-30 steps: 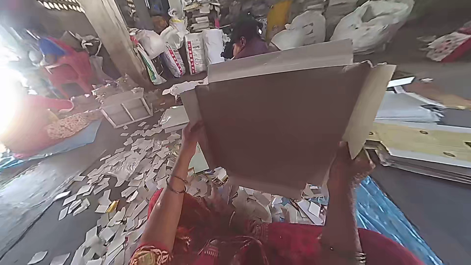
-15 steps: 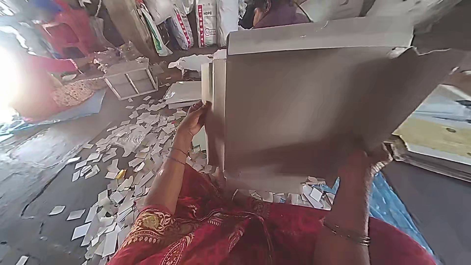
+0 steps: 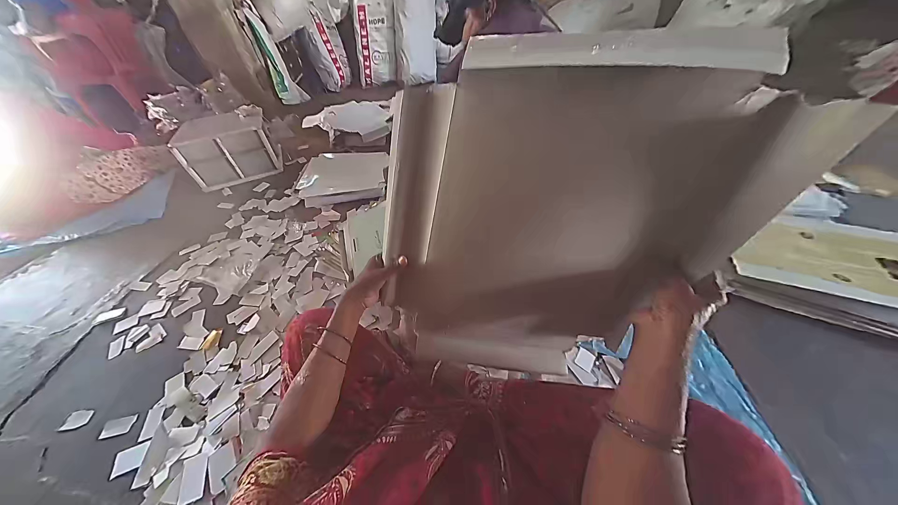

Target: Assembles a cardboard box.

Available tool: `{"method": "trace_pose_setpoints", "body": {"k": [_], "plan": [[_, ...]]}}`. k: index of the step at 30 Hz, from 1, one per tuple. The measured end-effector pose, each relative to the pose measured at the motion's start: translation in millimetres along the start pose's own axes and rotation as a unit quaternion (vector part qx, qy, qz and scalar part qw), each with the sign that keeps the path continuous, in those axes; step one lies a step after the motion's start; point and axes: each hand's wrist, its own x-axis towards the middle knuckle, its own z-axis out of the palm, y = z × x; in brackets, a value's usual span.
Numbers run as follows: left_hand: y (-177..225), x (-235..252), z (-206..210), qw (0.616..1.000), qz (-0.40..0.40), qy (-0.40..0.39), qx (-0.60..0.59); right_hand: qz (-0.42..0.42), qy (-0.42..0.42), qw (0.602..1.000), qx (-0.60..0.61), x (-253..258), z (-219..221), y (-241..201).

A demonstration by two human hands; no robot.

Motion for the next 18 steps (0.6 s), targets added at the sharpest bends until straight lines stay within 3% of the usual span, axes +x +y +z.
{"method": "trace_pose_setpoints", "body": {"k": [3,6,10,14,18], "plan": [[6.0,-8.4,-1.4,1.0,-0.011,0.009,-0.006,-0.007,0.001,1.0,-0.014,-1.3,-3.2,2.3],[12.3,-19.8,-1.9,0.995,0.005,-0.049,-0.09,-0.005,-0.021,0.999,-0.042,-7.1,-4.8,6.9],[17.2,-30.3,5.7,0.991,0.029,-0.102,-0.083,0.007,-0.046,0.999,-0.026,-9.2,-0.3,17.1],[16.6,-24.1,5.9,0.994,-0.002,-0.069,-0.082,0.005,-0.038,0.999,-0.002,-2.0,-7.1,20.8],[17.4,-15.7,0.3,0.997,-0.05,0.062,-0.014,0.015,-0.007,0.998,-0.054,-13.5,0.9,0.8]]}}
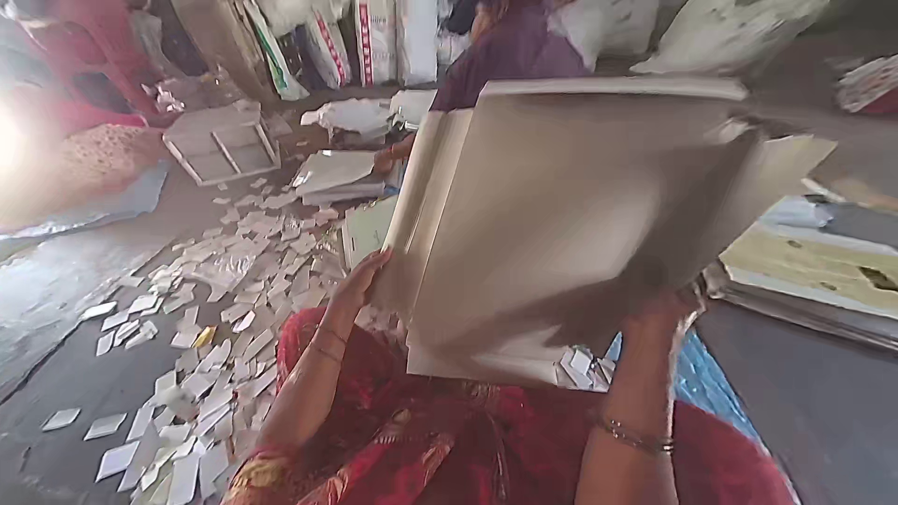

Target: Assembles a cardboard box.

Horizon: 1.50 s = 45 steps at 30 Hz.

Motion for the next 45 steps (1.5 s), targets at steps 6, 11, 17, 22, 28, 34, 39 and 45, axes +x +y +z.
{"method": "trace_pose_setpoints", "body": {"k": [6,11,17,22,28,34,39,45], "plan": [[26.7,20.7,-14.9,0.986,0.13,-0.06,0.08,-0.033,-0.036,0.998,0.047,-1.8,8.3,-7.7],[85.0,34.9,1.4,0.929,0.311,0.103,0.172,-0.072,-0.081,0.994,0.031,-3.1,8.5,-14.9],[156.1,18.3,26.9,0.688,0.535,0.166,0.461,-0.081,-0.135,0.987,0.015,-11.2,6.9,-20.5],[184.5,23.2,40.1,0.612,0.56,0.034,0.557,-0.116,-0.16,0.979,0.04,-8.9,2.3,-23.7],[211.8,0.1,37.3,0.748,0.43,-0.069,0.501,-0.137,-0.111,0.984,-0.039,11.7,-8.6,-6.1],[248.4,33.8,49.3,0.864,0.235,-0.308,0.322,-0.211,-0.057,0.97,-0.107,21.5,-6.4,17.0],[232.9,-13.5,85.6,0.926,0.2,-0.211,0.242,-0.168,-0.033,0.972,-0.164,12.4,-3.0,-4.9],[239.2,23.0,75.5,0.849,0.255,-0.303,0.35,-0.214,-0.104,0.944,-0.227,18.8,-11.2,-21.6]]}}
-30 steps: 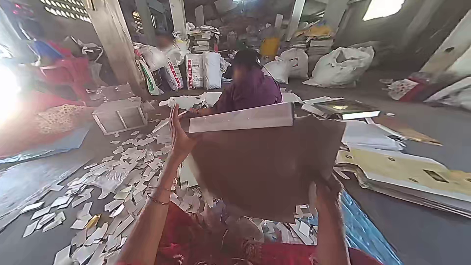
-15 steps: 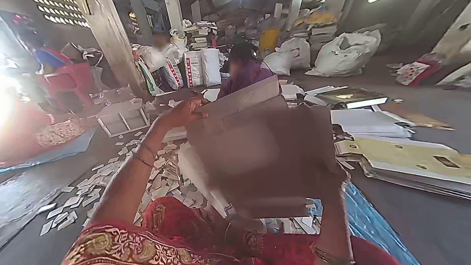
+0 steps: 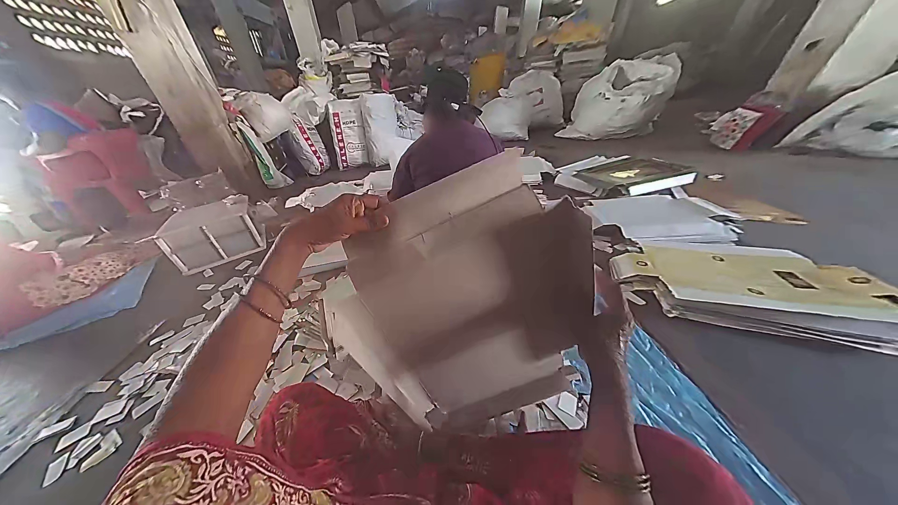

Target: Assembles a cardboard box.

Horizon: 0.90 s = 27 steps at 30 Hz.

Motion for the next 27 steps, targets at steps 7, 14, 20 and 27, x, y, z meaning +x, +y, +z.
{"method": "trace_pose_setpoints", "body": {"k": [7,14,20,27], "plan": [[42.0,1.6,34.0,0.944,0.113,0.017,0.31,-0.165,0.107,0.98,-0.043,6.0,-39.0,-90.1],[57.3,7.7,53.3,0.934,0.201,-0.049,0.29,-0.192,-0.113,0.973,-0.058,36.9,-96.2,-115.5],[61.3,8.9,61.7,0.95,0.205,-0.114,0.204,-0.074,-0.217,0.965,0.127,22.2,-107.9,-131.0],[24.6,2.9,44.5,0.94,0.253,0.074,0.218,-0.141,-0.117,0.982,0.046,30.4,-73.1,-116.0]]}}
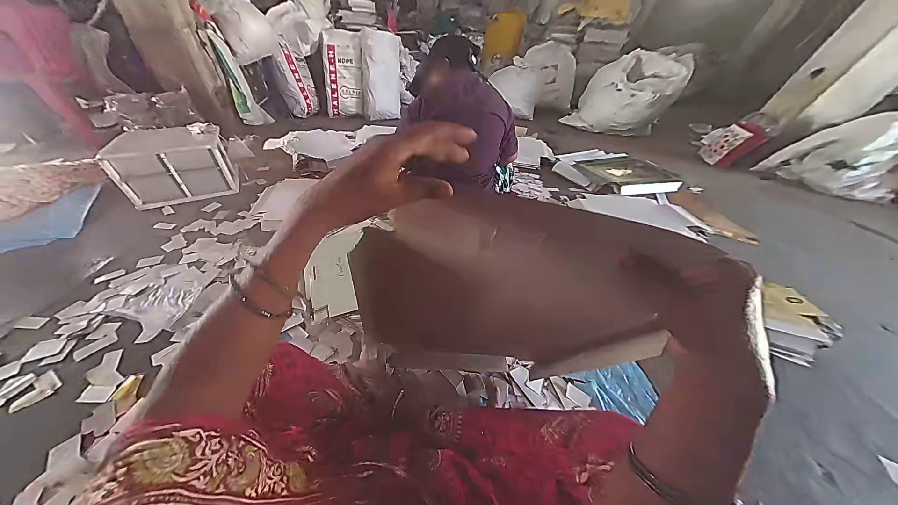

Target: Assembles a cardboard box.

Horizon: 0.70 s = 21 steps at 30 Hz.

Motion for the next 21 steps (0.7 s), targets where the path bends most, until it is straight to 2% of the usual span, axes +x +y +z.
{"method": "trace_pose_setpoints", "body": {"k": [3,6,11,12,14,16,17,21], "plan": [[-1.3,-45.5,0.1,0.982,-0.101,0.158,0.023,0.004,0.05,0.999,-0.015,1.9,1.4,-8.5],[-14.8,-95.3,22.1,0.948,-0.204,0.243,0.002,-0.017,0.095,0.995,0.011,5.7,7.0,-14.3],[-38.5,-148.2,106.7,0.917,-0.268,0.262,-0.135,-0.052,0.087,0.995,0.025,18.7,23.8,-26.2],[-41.0,-155.9,119.3,0.904,-0.289,0.264,-0.172,-0.069,0.067,0.995,0.029,21.7,25.0,-26.1],[-46.0,-164.6,137.0,0.851,-0.351,0.307,-0.24,-0.09,0.037,0.995,0.026,27.4,26.5,-25.3],[-53.6,-167.0,140.8,0.819,-0.378,0.34,-0.266,-0.095,0.015,0.995,0.019,32.5,25.8,-24.6],[-56.1,-167.1,139.1,0.818,-0.371,0.355,-0.26,-0.09,0.009,0.996,0.022,34.0,24.1,-22.7],[-57.8,-162.8,116.0,0.851,-0.338,0.371,-0.156,-0.055,0.03,0.998,0.01,41.0,17.6,-7.9]]}}
